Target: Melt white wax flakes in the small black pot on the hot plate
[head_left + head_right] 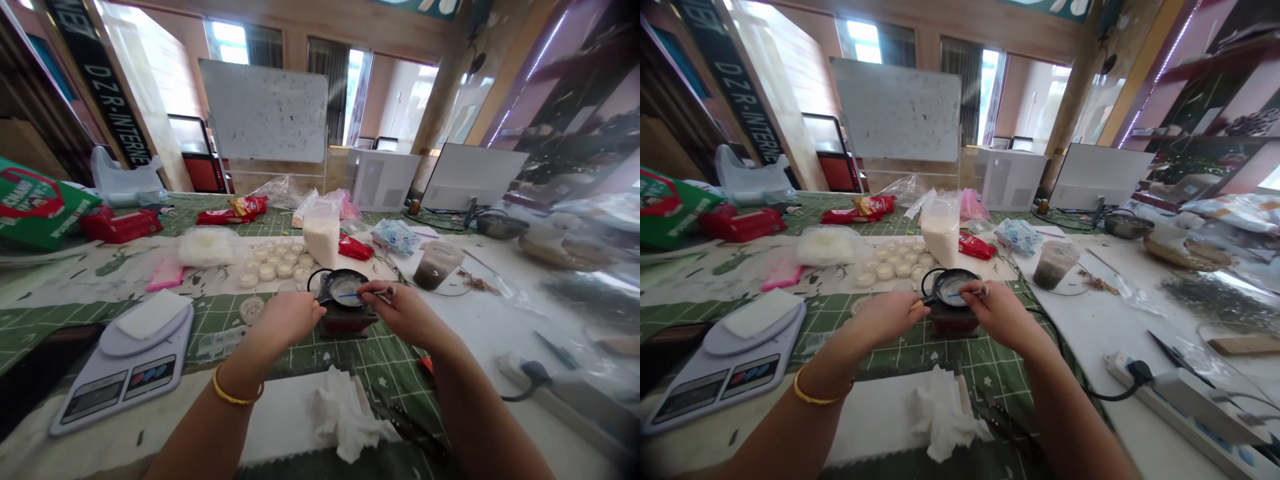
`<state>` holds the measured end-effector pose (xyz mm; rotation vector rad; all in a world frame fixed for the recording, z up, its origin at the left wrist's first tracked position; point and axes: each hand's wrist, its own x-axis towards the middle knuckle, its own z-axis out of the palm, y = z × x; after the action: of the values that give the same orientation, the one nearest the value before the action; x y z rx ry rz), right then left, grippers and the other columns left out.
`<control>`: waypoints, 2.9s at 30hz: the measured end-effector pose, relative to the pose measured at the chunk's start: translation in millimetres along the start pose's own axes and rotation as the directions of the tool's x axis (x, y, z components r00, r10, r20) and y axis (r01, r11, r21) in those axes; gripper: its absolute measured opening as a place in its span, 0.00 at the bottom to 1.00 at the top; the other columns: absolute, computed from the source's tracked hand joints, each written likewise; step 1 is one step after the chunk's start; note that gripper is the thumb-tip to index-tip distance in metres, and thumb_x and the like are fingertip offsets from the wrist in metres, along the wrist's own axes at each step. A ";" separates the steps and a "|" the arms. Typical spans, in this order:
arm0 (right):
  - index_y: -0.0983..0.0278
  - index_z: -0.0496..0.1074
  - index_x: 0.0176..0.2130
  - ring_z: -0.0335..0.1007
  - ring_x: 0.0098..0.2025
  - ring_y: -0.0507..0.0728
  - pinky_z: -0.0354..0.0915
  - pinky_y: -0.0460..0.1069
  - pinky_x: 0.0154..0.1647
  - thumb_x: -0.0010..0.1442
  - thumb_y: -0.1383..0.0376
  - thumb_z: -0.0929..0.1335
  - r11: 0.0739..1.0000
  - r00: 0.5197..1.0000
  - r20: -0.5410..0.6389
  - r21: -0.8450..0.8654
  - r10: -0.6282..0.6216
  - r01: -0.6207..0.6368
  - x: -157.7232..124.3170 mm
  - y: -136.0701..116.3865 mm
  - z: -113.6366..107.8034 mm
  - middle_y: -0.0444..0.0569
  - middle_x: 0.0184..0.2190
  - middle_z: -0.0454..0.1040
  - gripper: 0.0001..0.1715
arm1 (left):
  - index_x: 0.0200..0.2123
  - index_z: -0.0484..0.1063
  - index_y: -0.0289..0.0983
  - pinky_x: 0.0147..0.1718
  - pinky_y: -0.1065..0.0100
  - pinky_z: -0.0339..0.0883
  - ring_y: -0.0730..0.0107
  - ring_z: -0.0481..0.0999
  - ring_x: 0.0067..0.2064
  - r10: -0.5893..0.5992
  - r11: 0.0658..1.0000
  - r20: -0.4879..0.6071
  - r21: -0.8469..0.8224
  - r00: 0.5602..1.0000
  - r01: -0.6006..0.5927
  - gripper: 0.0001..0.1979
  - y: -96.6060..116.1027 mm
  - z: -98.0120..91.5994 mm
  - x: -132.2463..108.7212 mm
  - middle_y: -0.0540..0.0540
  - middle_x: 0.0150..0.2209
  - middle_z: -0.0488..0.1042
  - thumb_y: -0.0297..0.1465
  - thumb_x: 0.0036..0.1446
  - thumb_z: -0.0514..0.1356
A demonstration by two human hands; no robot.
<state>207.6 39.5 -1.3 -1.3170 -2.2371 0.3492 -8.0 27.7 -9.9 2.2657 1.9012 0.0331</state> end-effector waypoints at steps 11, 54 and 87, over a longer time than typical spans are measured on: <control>0.60 0.72 0.40 0.71 0.38 0.56 0.62 0.50 0.40 0.60 0.61 0.60 0.998 1.000 -0.003 -0.066 0.005 -0.006 -0.5 -2.3 1.3 0.47 0.34 0.76 0.14 | 0.29 0.72 0.38 0.30 0.65 0.63 0.60 0.74 0.34 0.024 1.000 -0.007 0.010 1.000 -0.024 0.18 0.1 0.4 1.0 0.42 0.33 0.75 0.41 0.58 0.47; 0.59 0.72 0.41 0.70 0.38 0.55 0.62 0.49 0.40 0.60 0.59 0.59 0.999 0.999 0.040 0.021 0.032 -0.033 -0.6 -4.8 4.0 0.47 0.35 0.75 0.15 | 0.30 0.72 0.38 0.31 0.61 0.66 0.56 0.75 0.36 0.012 1.000 0.006 0.013 1.000 -0.013 0.18 2.2 0.6 0.7 0.42 0.33 0.76 0.41 0.58 0.47; 0.60 0.70 0.41 0.69 0.40 0.56 0.61 0.49 0.41 0.61 0.59 0.58 0.999 0.997 0.054 0.010 0.050 -0.051 0.3 -7.1 7.2 0.48 0.36 0.74 0.16 | 0.31 0.72 0.37 0.32 0.63 0.66 0.57 0.75 0.35 0.011 1.000 0.000 0.014 1.000 -0.011 0.18 4.5 0.6 -0.1 0.41 0.33 0.76 0.41 0.58 0.47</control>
<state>198.4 36.6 -3.9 -1.3756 -2.2456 0.4197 -3.5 26.7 -9.8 2.2855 1.8942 0.0211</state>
